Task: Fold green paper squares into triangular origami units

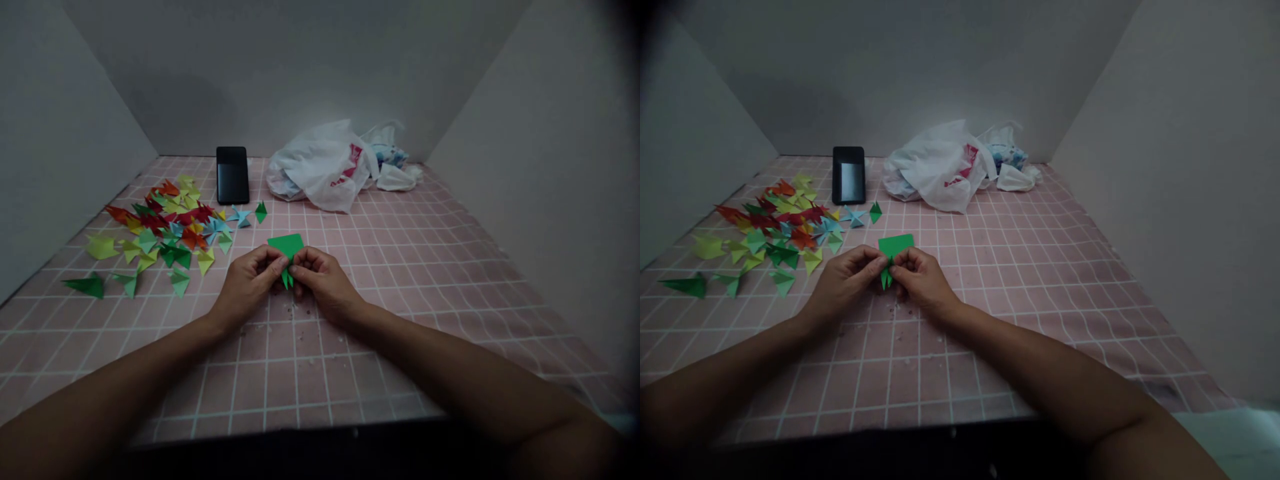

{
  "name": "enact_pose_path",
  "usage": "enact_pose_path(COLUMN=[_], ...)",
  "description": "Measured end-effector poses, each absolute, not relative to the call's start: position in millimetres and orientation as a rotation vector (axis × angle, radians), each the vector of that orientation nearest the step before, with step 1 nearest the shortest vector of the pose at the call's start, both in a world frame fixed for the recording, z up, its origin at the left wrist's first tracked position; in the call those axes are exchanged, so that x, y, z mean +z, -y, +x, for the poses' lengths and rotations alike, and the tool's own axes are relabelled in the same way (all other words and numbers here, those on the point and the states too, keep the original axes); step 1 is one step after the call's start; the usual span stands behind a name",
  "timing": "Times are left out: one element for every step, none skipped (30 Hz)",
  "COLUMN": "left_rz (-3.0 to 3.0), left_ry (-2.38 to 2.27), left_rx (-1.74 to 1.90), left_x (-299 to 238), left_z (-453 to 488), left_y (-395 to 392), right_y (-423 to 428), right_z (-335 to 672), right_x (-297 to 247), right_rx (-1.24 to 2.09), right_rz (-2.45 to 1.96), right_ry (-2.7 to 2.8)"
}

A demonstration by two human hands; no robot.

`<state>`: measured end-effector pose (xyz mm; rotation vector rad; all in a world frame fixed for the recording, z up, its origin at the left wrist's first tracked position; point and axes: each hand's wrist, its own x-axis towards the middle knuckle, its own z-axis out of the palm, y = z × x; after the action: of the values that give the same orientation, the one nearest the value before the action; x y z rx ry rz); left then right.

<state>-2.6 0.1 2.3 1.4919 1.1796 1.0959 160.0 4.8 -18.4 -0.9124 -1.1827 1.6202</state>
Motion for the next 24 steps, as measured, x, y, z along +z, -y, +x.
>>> enact_pose_path(left_rz=[1.523, 1.555, 1.587, 1.619, 1.648, 1.672, 1.693, 1.711, 1.721, 1.725, 1.723, 1.717, 1.710, 1.701, 1.691, 1.678, 1.665, 1.655, 1.647, 1.642, 1.636, 1.628, 1.616, 1.600], left_ry=[-1.187, -1.196, -1.207, -1.218, -1.230, -1.241, -1.253, -1.267, -1.279, -1.286, -1.291, -1.292, -1.290, -1.287, -1.283, -1.277, -1.268, -1.258, -1.250, -1.243, -1.238, -1.234, -1.232, -1.230], left_rx=[1.102, 1.109, 1.114, 1.115, 1.113, 1.111, 1.106, 1.102, 1.099, 1.098, 1.095, 1.092, 1.091, 1.090, 1.090, 1.091, 1.094, 1.096, 1.100, 1.103, 1.109, 1.113, 1.118, 1.122], left_x=[1.9, 1.5, 1.2, 0.9, 0.6, 0.5, 0.5, 0.5, 0.7, 0.9, 1.2, 1.3, 1.5, 1.4, 1.3, 1.0, 0.6, 0.2, -0.2, -0.7, -1.1, -1.4, -1.8, -2.1], left_z=[-2.9, -3.3, -3.7, -4.1, -4.5, -4.9, -5.2, -5.4, -5.5, -5.6, -5.5, -5.3, -5.2, -5.0, -4.9, -4.8, -4.7, -4.8, -4.8, -4.9, -4.9, -4.9, -4.8, -4.7], left_y=[-0.1, -0.1, -0.1, -0.1, -0.2, -0.2, -0.2, -0.2, -0.3, -0.3, -0.3, -0.4, -0.5, -0.7, -0.9, -1.2, -1.5, -1.8, -2.1, -2.4, -2.6, -2.8, -3.0, -3.2], right_y=[-5.0, -5.2, -5.4, -5.6, -5.7, -5.8, -5.7, -5.5, -5.1, -4.6, -4.1, -3.6, -3.1, -2.8, -2.7, -2.8, -3.0, -3.3, -3.7, -4.1, -4.5, -4.9, -5.2, -5.5], right_z=[160.1, 160.1, 160.2, 160.2, 160.3, 160.3, 160.3, 160.3, 160.3, 160.4, 160.4, 160.4, 160.4, 160.4, 160.3, 160.2, 160.1, 160.1, 160.0, 160.1, 160.1, 160.3, 160.4, 160.6], right_x=[-18.3, -18.4, -18.6, -18.9, -19.3, -19.7, -19.9, -20.0, -19.8, -19.4, -18.8, -18.1, -17.5, -16.9, -16.6, -16.5, -16.7, -17.2, -17.8, -18.5, -19.2, -19.9, -20.4, -20.8], right_rx=[1.623, 1.627, 1.631, 1.632, 1.633, 1.635, 1.634, 1.632, 1.632, 1.632, 1.631, 1.630, 1.629, 1.628, 1.623, 1.618, 1.613, 1.607, 1.602, 1.598, 1.591, 1.584, 1.574, 1.563], right_rz=[-0.910, -0.908, -0.907, -0.908, -0.909, -0.911, -0.911, -0.910, -0.910, -0.911, -0.914, -0.917, -0.919, -0.920, -0.920, -0.920, -0.920, -0.921, -0.921, -0.919, -0.918, -0.916, -0.913, -0.911], right_ry=[1.181, 1.180, 1.180, 1.182, 1.186, 1.190, 1.193, 1.195, 1.200, 1.208, 1.214, 1.221, 1.227, 1.229, 1.228, 1.226, 1.225, 1.225, 1.225, 1.228, 1.233, 1.239, 1.245, 1.250])
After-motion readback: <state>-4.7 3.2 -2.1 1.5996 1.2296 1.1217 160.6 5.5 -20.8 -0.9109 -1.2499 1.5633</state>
